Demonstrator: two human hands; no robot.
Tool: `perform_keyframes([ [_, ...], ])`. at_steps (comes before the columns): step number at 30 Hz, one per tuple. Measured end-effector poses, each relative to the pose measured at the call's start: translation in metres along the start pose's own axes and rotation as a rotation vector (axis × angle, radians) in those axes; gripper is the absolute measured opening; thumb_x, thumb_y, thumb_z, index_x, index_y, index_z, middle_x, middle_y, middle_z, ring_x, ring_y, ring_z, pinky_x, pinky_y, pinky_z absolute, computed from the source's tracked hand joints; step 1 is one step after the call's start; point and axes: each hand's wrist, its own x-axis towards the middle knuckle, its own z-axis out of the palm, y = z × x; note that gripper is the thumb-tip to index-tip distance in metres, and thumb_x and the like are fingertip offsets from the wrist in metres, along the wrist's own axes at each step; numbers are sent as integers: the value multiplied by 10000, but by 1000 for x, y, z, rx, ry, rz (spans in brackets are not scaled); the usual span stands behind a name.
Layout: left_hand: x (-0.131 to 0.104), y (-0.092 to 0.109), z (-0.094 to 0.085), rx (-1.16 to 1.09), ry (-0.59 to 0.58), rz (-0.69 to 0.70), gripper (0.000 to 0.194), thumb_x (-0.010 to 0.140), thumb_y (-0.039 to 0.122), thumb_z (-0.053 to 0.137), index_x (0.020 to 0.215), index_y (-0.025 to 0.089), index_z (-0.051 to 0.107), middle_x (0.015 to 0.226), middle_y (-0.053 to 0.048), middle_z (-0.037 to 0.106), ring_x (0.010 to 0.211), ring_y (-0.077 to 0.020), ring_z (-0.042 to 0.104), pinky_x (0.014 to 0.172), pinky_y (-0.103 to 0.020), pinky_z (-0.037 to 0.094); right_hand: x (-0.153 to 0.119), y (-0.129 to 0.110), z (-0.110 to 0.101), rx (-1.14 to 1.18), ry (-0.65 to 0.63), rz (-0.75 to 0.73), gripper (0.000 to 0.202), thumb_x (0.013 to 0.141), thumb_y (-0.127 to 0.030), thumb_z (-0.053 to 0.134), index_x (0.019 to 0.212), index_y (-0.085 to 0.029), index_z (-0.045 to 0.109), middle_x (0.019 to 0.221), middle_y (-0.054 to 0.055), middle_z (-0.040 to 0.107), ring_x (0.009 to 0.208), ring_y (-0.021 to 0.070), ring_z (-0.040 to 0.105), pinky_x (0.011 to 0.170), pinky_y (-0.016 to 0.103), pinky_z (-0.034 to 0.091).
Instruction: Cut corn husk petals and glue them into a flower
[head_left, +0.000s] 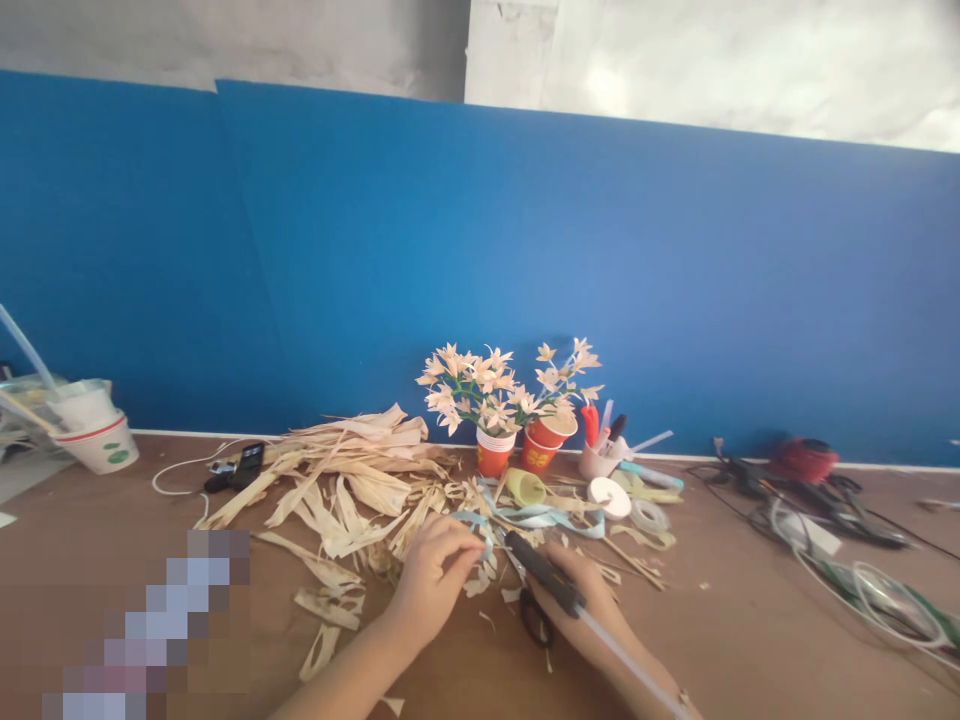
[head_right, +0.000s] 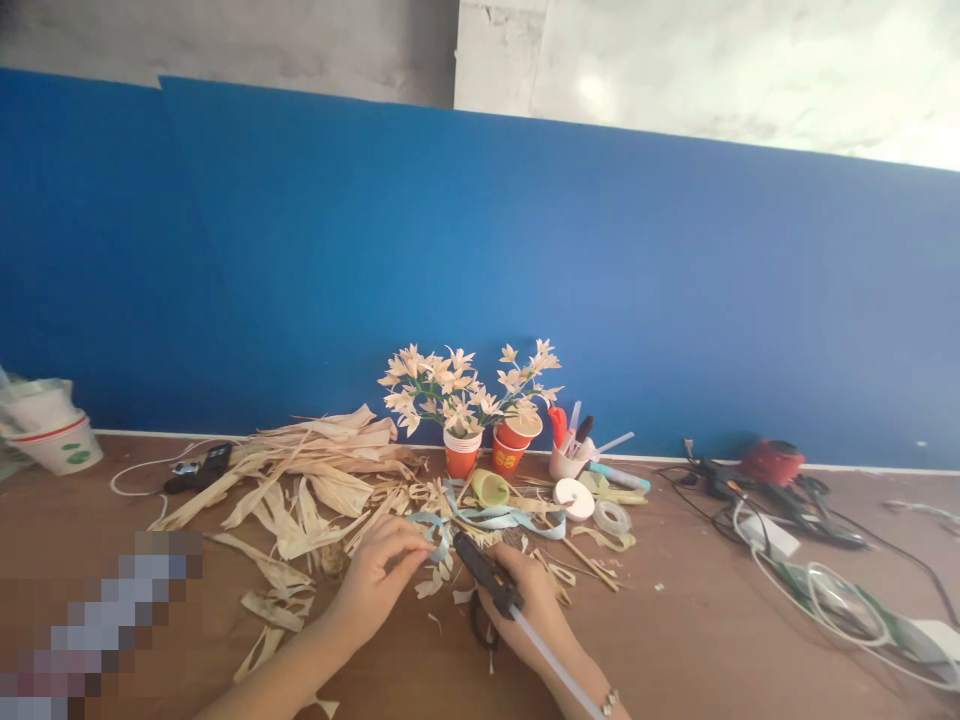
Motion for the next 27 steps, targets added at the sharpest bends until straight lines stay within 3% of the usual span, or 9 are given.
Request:
perform_keyframes([
  [5, 3, -3, 0, -68, 114, -104, 166, 857, 215, 545, 735, 196, 656, 744, -33, 655, 755, -185, 594, 714, -308, 456, -2, -10, -2, -57, -107, -171, 83, 662, -120, 519, 704, -181, 556, 635, -6, 579, 578, 138, 524, 539, 207, 363],
  [8, 1, -2, 1, 53, 31, -70, 144, 842, 214, 566, 757, 210, 681, 760, -36, 652, 785, -200, 589, 724, -323, 449, -4, -16, -1, -28, -89, -228, 63, 671, -139, 526, 711, -183, 546, 627, -10, 555, 565, 133, 507, 531, 206, 359],
  [11, -1, -1, 2, 124, -36, -38, 135, 834, 221, 578, 784, 226, 703, 786, -43, 643, 815, -210, 588, 728, -336, 450, -4, -15, 0, -14, 19, -197, 54, 695, -178, 540, 748, -188, 536, 634, -10, 553, 567, 139, 507, 530, 214, 369],
  [17, -1, -7, 5, 30, 67, -101, 145, 806, 256, 585, 726, 217, 699, 764, -42, 656, 778, -204, 610, 741, -354, 483, 4, 3, -23, -192, 200, 81, 237, 653, -205, 581, 886, -190, 537, 817, 48, 641, 715, 204, 585, 631, 277, 429],
  [20, 1, -7, 5, -37, 86, -136, 170, 801, 280, 579, 707, 212, 703, 744, -39, 661, 751, -199, 619, 720, -345, 495, 1, 27, -48, -297, 172, 292, 288, 625, -193, 583, 911, -208, 552, 870, 67, 668, 772, 239, 625, 628, 293, 434],
  [23, 2, -4, 4, -101, 81, -163, 176, 796, 289, 581, 708, 204, 709, 752, -46, 671, 745, -195, 626, 702, -327, 504, -10, 54, -69, -449, 68, 469, 216, 610, -186, 601, 820, -223, 566, 820, 84, 681, 739, 271, 641, 583, 310, 425],
  [27, 2, -1, 4, -183, 82, -203, 181, 788, 295, 583, 709, 194, 711, 768, -57, 693, 741, -194, 641, 684, -307, 515, -24, 69, -76, -583, -8, 638, 175, 638, -149, 553, 800, -212, 571, 844, 120, 688, 764, 300, 655, 577, 333, 430],
])
